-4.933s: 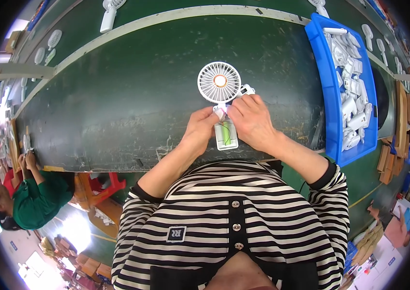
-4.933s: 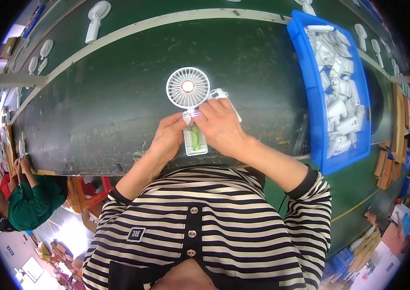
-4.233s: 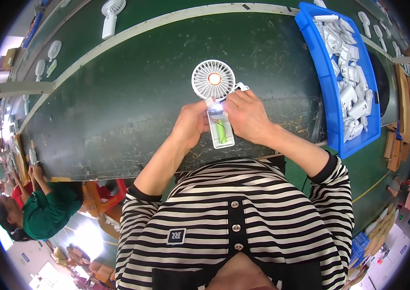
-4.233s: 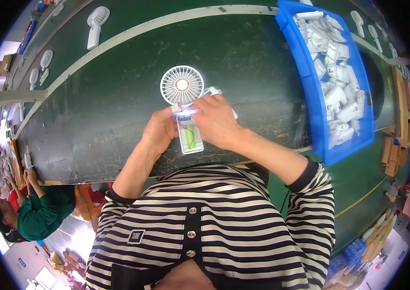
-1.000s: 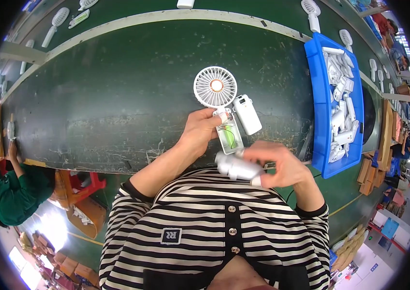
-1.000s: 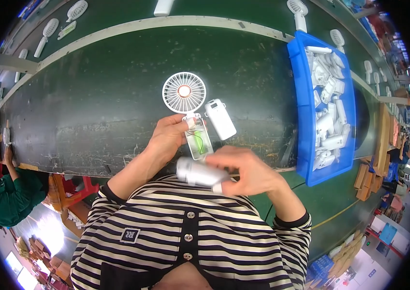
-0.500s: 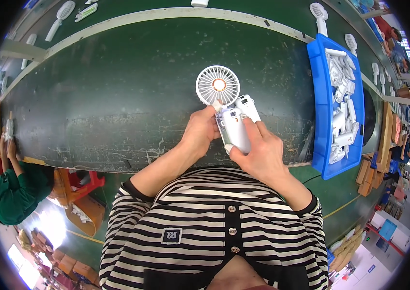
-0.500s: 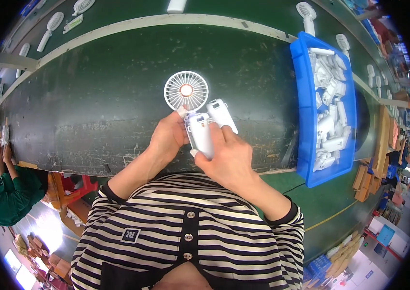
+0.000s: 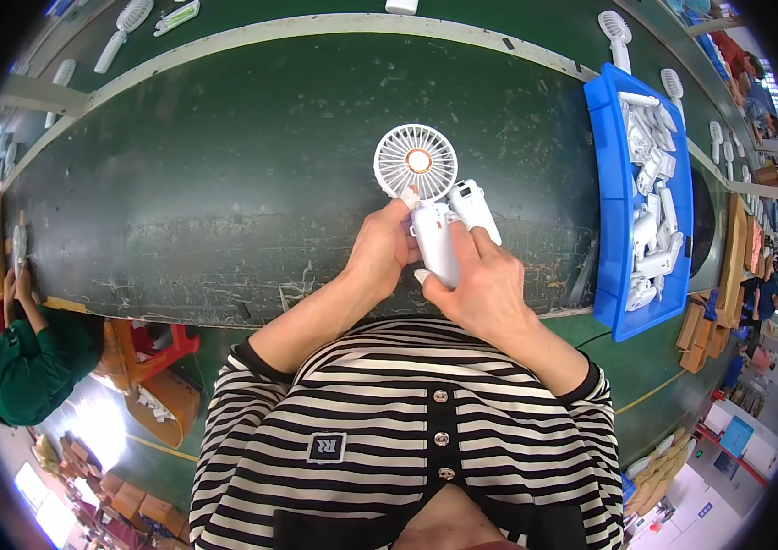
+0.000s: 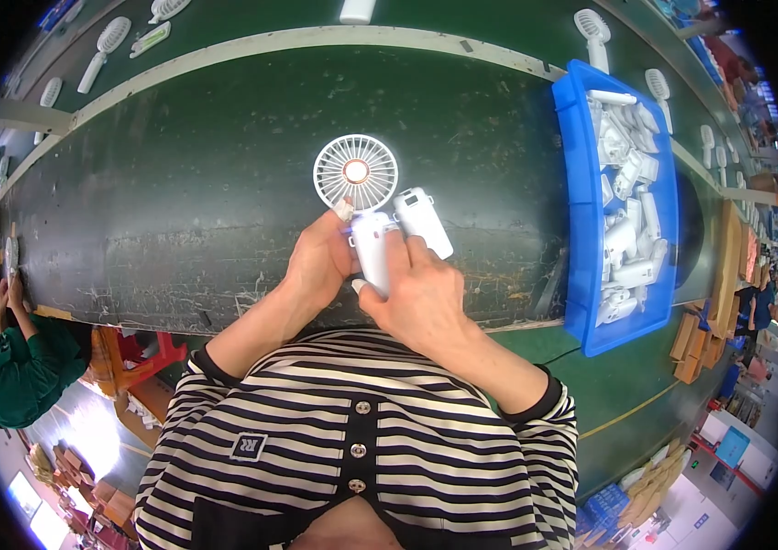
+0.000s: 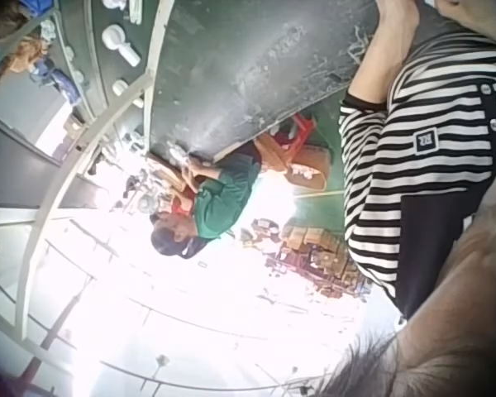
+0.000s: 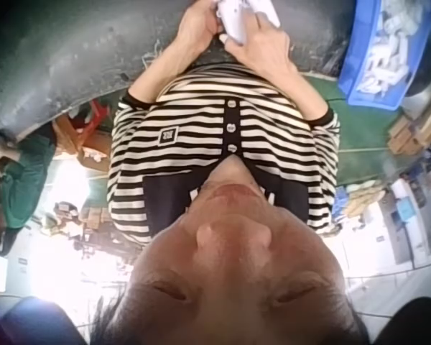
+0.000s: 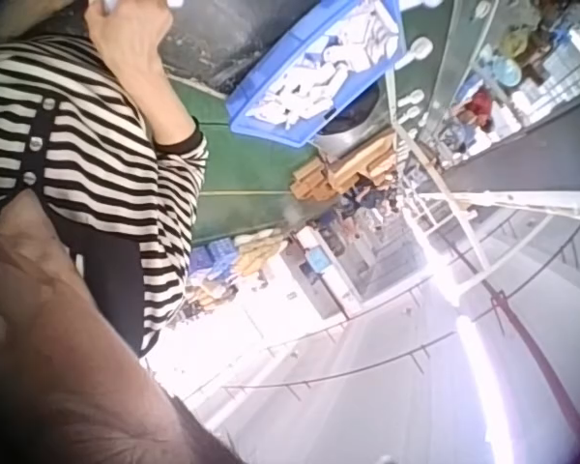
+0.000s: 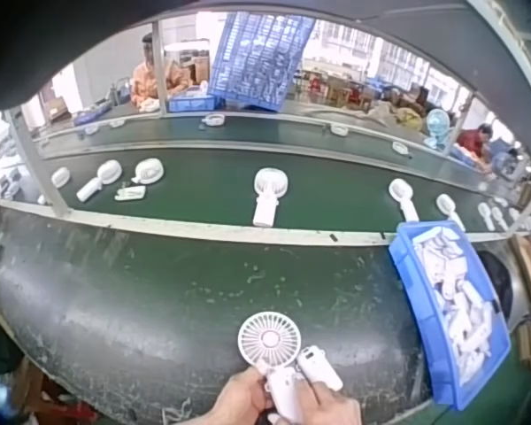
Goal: The person assembles portable fans by tucking wires and circuit boards into the fan handles, attaching plastic casing covers from a bin onto the handles, and placing the assembled fans onto the conveyor belt.
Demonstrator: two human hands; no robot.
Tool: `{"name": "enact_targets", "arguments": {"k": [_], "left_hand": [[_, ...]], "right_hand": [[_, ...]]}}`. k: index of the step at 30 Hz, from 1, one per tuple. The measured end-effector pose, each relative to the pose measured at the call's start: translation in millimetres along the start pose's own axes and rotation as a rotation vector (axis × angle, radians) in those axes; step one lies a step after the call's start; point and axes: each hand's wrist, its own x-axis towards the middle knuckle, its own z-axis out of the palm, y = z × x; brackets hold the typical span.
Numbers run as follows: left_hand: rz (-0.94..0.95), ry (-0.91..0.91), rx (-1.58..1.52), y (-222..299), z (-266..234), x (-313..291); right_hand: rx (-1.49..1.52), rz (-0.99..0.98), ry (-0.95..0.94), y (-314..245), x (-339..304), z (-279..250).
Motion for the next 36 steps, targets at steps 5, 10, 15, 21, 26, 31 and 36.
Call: {"name": "enact_targets", "arguments": {"k": [5, 10, 15, 21, 26, 31, 36], "left_hand": [[-0.005, -0.001, 0.01, 1, 0, -1], [-0.037, -0.015, 0.011, 0, -2, 1], [-0.034, 0.016, -0.012, -2, -2, 5], [-0.022, 0.107, 0.153, -6, 0, 9], [-0.044, 0.132, 0.15, -4, 0, 10], [-0.036, 0.123, 0.165, -3, -1, 9], [-0.035, 0.124, 0.191, -3, 0, 9]], "right_hand": [[-0.025, -0.017, -0.006, 1, 0, 2], [-0.06, -0.04, -0.02, 1, 0, 3], [-0.092, -0.062, -0.038, 2, 2, 3], [-0.121, -0.063, -0.054, 3, 2, 0], [0.081, -0.047, 0.048, 18, 5, 1], [0.166, -0.035, 0.089, 18, 8, 8], [0.227, -0.028, 0.153, 18, 7, 14]]}}
